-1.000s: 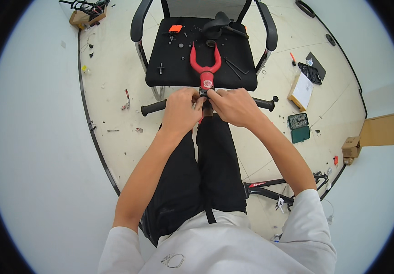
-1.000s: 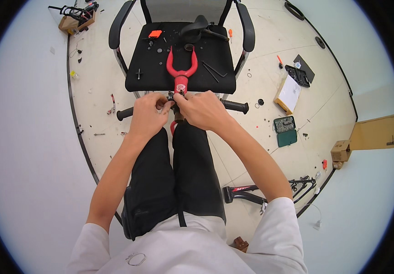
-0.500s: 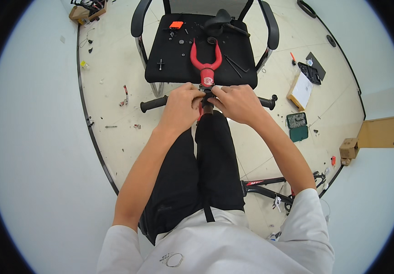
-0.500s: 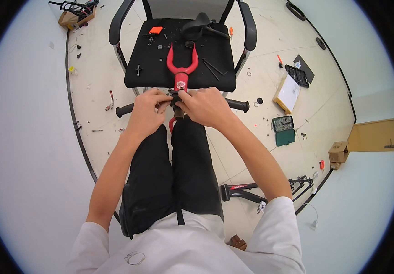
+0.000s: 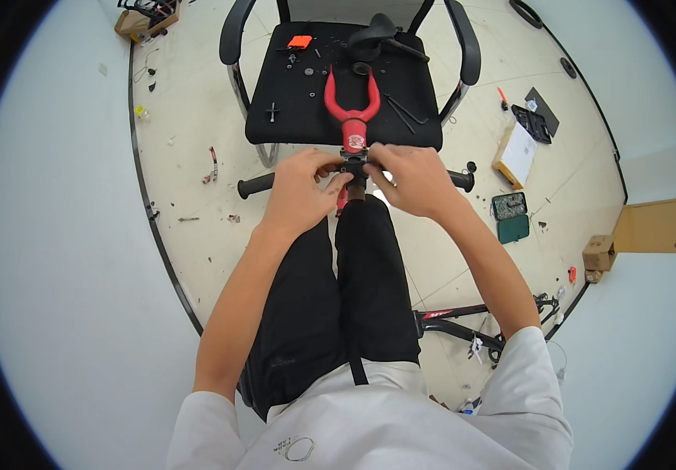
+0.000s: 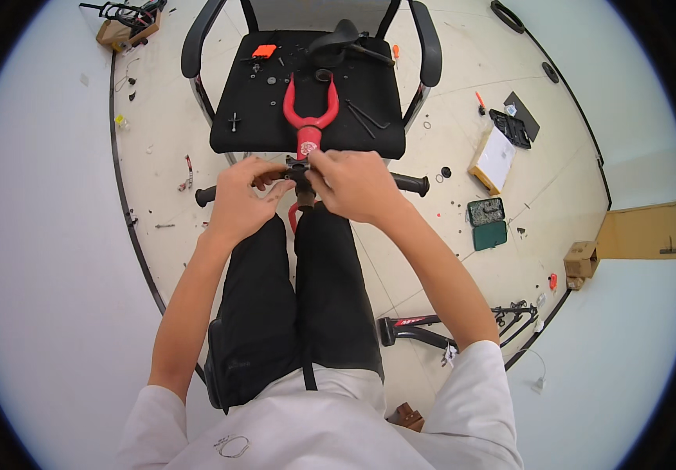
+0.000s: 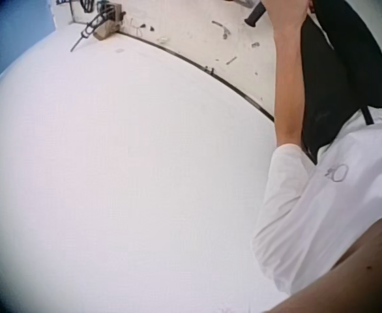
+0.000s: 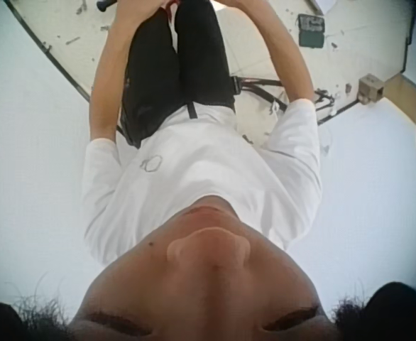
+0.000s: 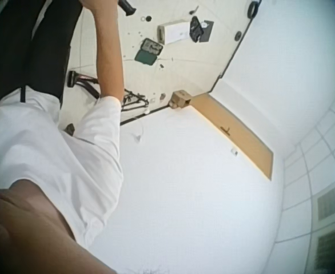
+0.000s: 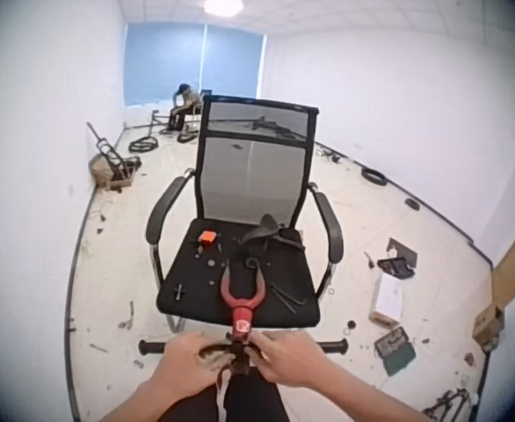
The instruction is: The person assembles a bicycle handlebar by inserting it into a red fork clamp, adding spacers and bolts, and tightening the components with an Allen key. The person repeatedly adjusts the handlebar position and secures the stem to the fork.
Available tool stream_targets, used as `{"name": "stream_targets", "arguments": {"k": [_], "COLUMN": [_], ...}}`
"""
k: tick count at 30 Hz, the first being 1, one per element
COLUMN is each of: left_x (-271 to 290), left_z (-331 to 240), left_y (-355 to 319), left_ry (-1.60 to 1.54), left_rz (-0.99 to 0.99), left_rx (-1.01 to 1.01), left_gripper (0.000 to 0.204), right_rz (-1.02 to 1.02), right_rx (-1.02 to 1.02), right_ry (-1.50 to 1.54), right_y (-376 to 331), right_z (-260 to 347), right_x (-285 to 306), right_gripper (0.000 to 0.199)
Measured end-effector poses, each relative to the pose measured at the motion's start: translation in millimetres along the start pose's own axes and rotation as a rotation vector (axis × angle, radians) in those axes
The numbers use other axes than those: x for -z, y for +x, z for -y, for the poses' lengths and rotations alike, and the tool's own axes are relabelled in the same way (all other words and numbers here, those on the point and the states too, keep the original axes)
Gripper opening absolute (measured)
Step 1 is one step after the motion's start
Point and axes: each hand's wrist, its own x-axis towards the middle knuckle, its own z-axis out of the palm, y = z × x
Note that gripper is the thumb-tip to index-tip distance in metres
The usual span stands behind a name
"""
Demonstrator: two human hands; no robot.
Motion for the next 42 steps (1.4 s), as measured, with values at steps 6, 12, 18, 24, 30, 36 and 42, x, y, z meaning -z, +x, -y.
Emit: {"name": "stream_targets", "arguments": {"k": [6, 12, 18, 24, 30, 36, 42], "left_x": [-8, 0, -9, -9, -11, -14, -12], "left_z": [3, 3, 3, 1, -6, -8, -6], "left_y": [-4, -3, -2, -5, -1, -3, 1], "left_ry": [0.139, 0.121, 0.131, 0.238, 0.263, 0.288, 0.245], "left_rz": [-0.036, -0.037, -0.023, -0.052, -0.001, -0.031, -0.039], "left_rx": [-0.008, -0.038, 0.056, -0.097, 0.02, 0.059, -0.001], "left_gripper": [0.01, 0.013, 0.015, 0.015, 0.015, 0.014, 0.011], "right_rz": [0.07, 0.229, 0.293, 0.319, 0.29, 0.233, 0.406], "right_rx": [-0.027, 0.016, 0.133, 0.077, 0.118, 0.054, 0.012], "right_ry": [0.246, 0.079, -0.178, -0.199, -0.122, -0.067, -0.114], "right_y": [22, 32, 38, 42, 39, 39, 51], "right_z": [-18, -16, -21, -19, -31, -23, -27], "right_x": [2, 13, 8, 12, 4, 2, 3], "right_gripper": [0.019, 0.009, 0.017, 0.02, 0.02, 0.027, 0.028]}}
